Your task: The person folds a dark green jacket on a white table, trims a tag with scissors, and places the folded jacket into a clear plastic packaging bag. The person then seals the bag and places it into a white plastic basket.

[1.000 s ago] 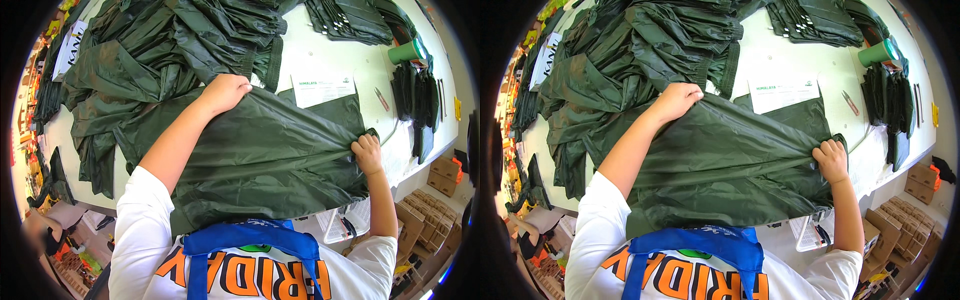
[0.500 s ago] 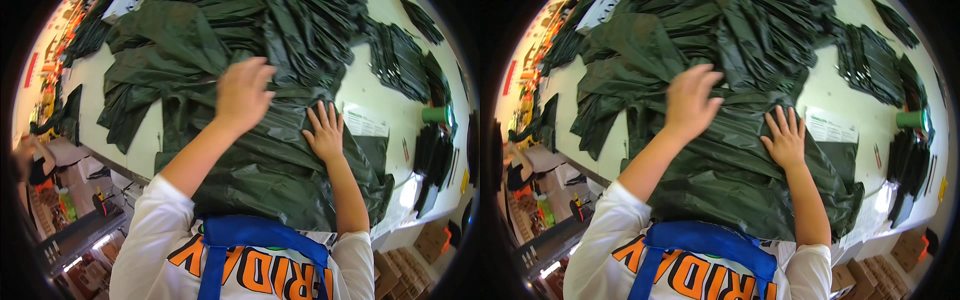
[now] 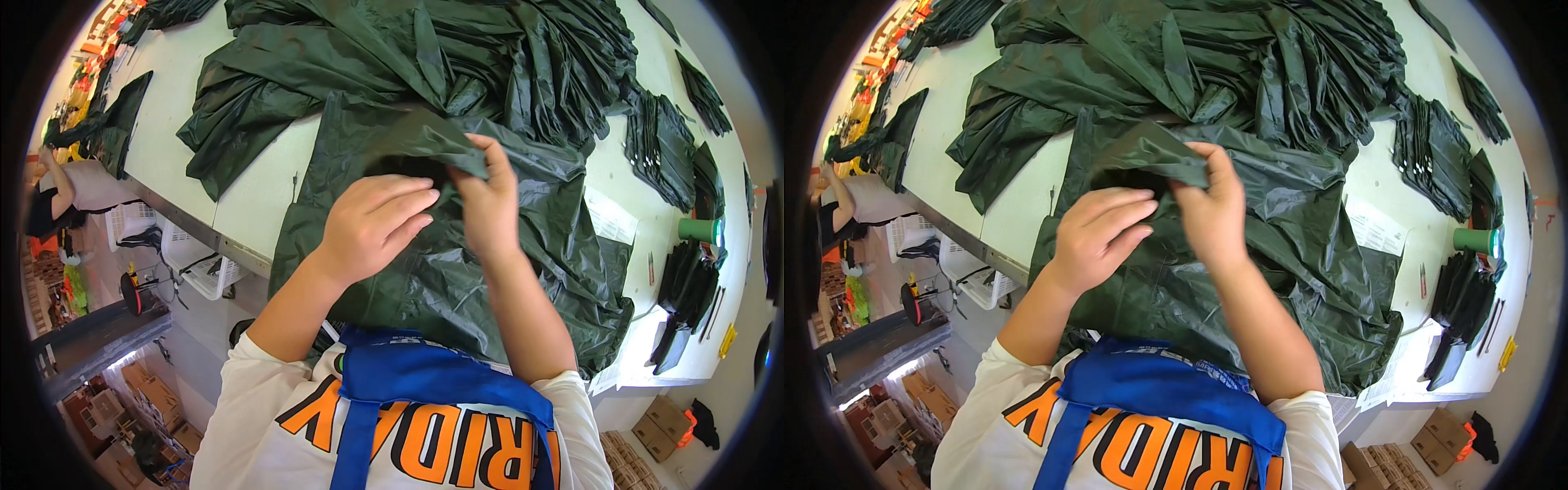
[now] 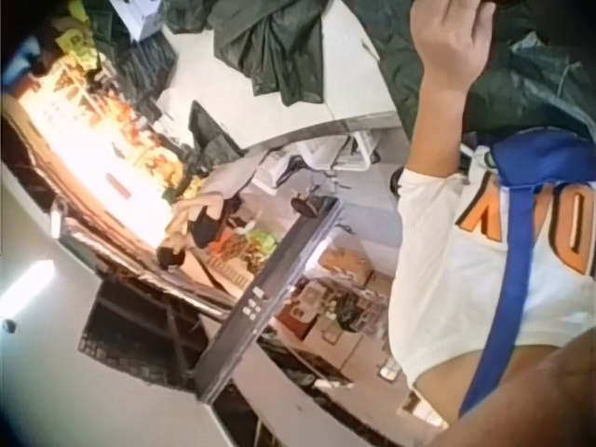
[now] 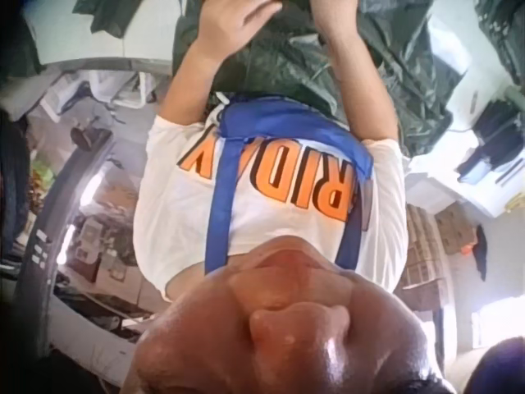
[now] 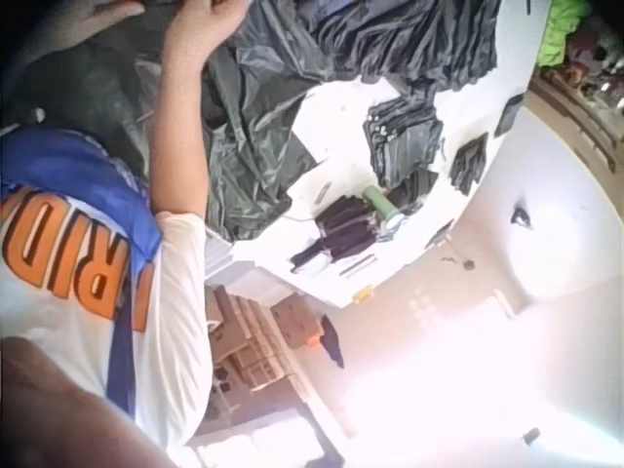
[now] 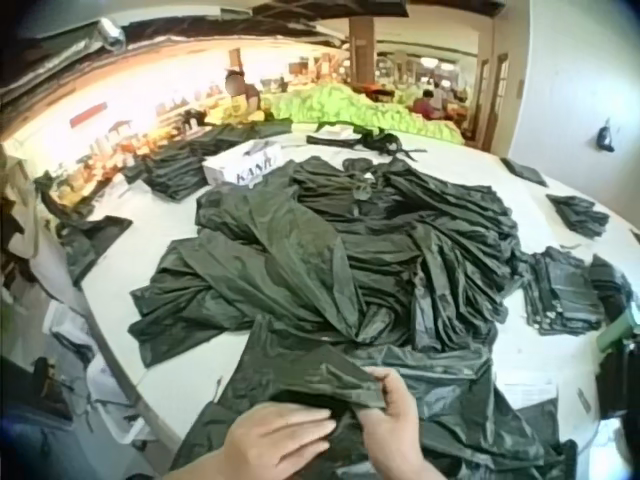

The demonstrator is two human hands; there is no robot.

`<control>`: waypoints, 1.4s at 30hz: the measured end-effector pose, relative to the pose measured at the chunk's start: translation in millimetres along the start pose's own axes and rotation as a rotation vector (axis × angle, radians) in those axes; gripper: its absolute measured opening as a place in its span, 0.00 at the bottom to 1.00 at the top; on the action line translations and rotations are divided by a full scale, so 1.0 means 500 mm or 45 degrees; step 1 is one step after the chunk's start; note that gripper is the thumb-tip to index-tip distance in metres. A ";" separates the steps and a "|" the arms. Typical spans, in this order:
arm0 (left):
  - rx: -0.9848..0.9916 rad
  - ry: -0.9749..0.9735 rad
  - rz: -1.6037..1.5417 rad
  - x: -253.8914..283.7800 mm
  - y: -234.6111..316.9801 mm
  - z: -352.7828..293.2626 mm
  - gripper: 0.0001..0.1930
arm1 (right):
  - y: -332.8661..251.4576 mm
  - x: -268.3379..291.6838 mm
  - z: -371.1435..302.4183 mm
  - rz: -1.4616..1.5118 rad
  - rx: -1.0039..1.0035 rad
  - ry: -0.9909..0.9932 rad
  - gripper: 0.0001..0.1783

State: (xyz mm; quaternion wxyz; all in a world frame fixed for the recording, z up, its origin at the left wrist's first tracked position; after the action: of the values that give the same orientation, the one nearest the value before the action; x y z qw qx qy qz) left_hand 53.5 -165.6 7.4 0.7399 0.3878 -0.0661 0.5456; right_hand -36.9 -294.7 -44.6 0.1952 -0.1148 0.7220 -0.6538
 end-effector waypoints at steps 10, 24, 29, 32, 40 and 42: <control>0.054 0.269 -0.101 0.054 0.011 0.040 0.16 | -0.078 0.025 -0.060 0.244 -0.304 0.000 0.18; 0.773 -0.027 -0.667 0.007 0.059 0.086 0.07 | -0.164 0.131 -0.090 0.616 -0.375 -0.347 0.16; 0.422 0.105 -0.198 0.007 0.044 0.079 0.09 | -0.145 0.148 -0.063 -0.209 0.425 0.195 0.10; 0.574 0.151 -0.180 -0.020 -0.002 0.017 0.21 | -0.133 0.087 -0.070 -0.243 0.436 0.173 0.09; 1.683 -0.076 -0.595 -0.060 -0.321 -0.108 0.17 | 0.085 0.359 0.164 -1.505 0.852 0.341 0.19; 1.772 -0.412 -0.256 -0.065 -0.358 -0.108 0.20 | 0.091 0.359 0.182 -1.593 0.884 0.285 0.14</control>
State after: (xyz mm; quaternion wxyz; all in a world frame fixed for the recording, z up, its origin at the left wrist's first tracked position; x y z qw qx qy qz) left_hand 176.9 -173.6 -136.7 0.3491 0.8495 0.2238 0.3262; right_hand -154.5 -446.9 -119.5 -0.2654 -0.3702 0.2874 -0.8425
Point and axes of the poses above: each hand's wrist, its own z-axis towards the middle knuckle, its own x-axis out of the back of the hand, y = z × x, the point moved 5 cm from there along z, towards the middle knuckle, and after that the axes turned 12 degrees about y, right-handed, at the moved point
